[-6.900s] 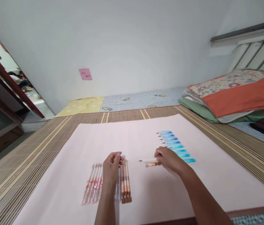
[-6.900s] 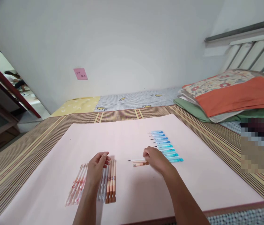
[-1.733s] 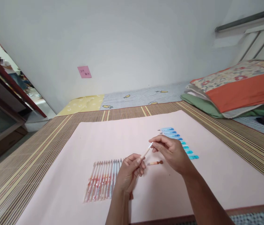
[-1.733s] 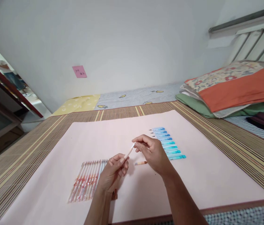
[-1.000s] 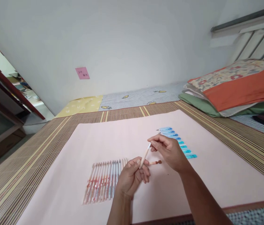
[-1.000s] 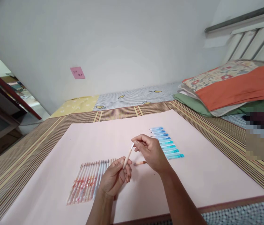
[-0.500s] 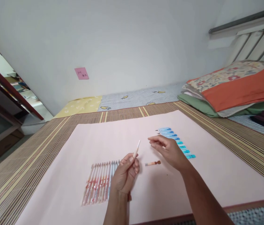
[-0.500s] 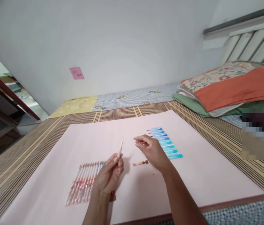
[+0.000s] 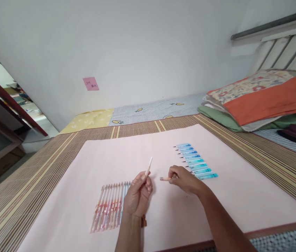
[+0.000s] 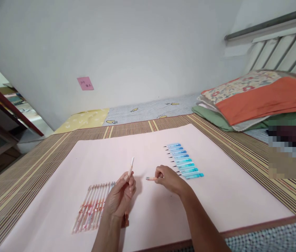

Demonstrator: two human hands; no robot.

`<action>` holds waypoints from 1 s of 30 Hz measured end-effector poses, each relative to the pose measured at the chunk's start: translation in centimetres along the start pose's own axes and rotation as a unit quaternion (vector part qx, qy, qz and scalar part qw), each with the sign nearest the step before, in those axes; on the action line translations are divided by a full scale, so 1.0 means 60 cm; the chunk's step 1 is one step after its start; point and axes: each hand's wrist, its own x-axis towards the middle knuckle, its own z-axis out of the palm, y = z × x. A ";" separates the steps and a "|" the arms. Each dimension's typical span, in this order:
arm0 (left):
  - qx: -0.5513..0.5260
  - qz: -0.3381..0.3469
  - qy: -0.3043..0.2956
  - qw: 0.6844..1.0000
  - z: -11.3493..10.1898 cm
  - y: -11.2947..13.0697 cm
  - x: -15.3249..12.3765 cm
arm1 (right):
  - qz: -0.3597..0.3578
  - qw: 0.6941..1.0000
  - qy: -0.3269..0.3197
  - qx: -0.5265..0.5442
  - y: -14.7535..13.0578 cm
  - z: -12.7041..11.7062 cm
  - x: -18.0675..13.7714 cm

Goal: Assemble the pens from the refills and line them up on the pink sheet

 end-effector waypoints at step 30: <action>0.145 0.043 0.050 0.987 -0.010 -0.002 0.005 | -0.075 0.863 0.106 0.489 -0.037 -0.025 0.000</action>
